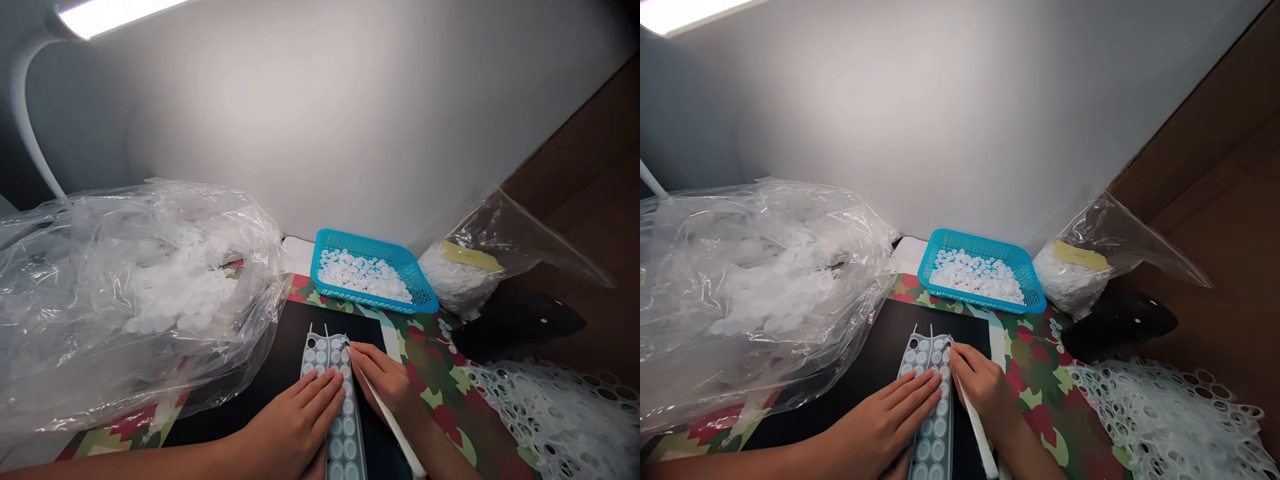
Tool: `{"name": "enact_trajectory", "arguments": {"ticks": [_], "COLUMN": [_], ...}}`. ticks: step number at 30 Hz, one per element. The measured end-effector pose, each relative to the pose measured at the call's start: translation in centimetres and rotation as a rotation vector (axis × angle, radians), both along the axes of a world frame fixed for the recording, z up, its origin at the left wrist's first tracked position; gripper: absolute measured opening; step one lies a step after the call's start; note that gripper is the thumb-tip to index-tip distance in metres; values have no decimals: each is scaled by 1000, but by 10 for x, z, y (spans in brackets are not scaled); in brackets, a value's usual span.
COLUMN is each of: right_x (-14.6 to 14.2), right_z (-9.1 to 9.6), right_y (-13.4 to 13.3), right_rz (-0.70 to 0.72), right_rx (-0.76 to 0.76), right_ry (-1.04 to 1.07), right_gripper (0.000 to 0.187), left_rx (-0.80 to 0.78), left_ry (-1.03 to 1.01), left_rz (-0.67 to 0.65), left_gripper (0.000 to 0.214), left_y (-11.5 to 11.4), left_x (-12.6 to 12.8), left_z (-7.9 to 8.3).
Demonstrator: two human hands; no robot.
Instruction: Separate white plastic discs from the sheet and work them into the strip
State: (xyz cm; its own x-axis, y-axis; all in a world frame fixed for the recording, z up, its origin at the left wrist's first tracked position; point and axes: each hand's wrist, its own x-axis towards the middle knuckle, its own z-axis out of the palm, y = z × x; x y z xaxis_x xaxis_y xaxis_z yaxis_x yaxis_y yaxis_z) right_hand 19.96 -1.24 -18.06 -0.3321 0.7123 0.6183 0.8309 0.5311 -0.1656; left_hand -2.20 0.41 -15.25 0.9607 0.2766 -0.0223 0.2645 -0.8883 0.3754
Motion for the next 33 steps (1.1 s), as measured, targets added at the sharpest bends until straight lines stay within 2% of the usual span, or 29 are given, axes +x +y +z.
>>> {"name": "enact_trajectory", "arguments": {"ticks": [5, 11, 16, 24, 29, 33], "right_x": [-2, -2, -1, -3, 4, 14], "right_z": [0, 1, 0, 7, 4, 0], "right_y": [1, 1, 2, 3, 6, 8], "right_rz": [-33, -82, -189, -251, -278, -291], "right_rx": [-66, -206, -305, -357, -297, -316], "right_ry": [76, 286, 477, 532, 538, 557], "right_gripper": [23, 19, 15, 17, 15, 12], "left_rx": [-10, 25, 18, 32, 47, 31], "left_ry": [8, -32, -89, -43, -48, -65], "left_rz": [-1, 23, 37, 20, 27, 24], "left_gripper": [58, 60, 56, 58, 59, 59], "left_y": [1, -1, -1, 0, -1, -1], "left_x": [1, 0, -1, 0, -1, -2], "left_z": [1, -1, -3, 1, 0, -3]}}
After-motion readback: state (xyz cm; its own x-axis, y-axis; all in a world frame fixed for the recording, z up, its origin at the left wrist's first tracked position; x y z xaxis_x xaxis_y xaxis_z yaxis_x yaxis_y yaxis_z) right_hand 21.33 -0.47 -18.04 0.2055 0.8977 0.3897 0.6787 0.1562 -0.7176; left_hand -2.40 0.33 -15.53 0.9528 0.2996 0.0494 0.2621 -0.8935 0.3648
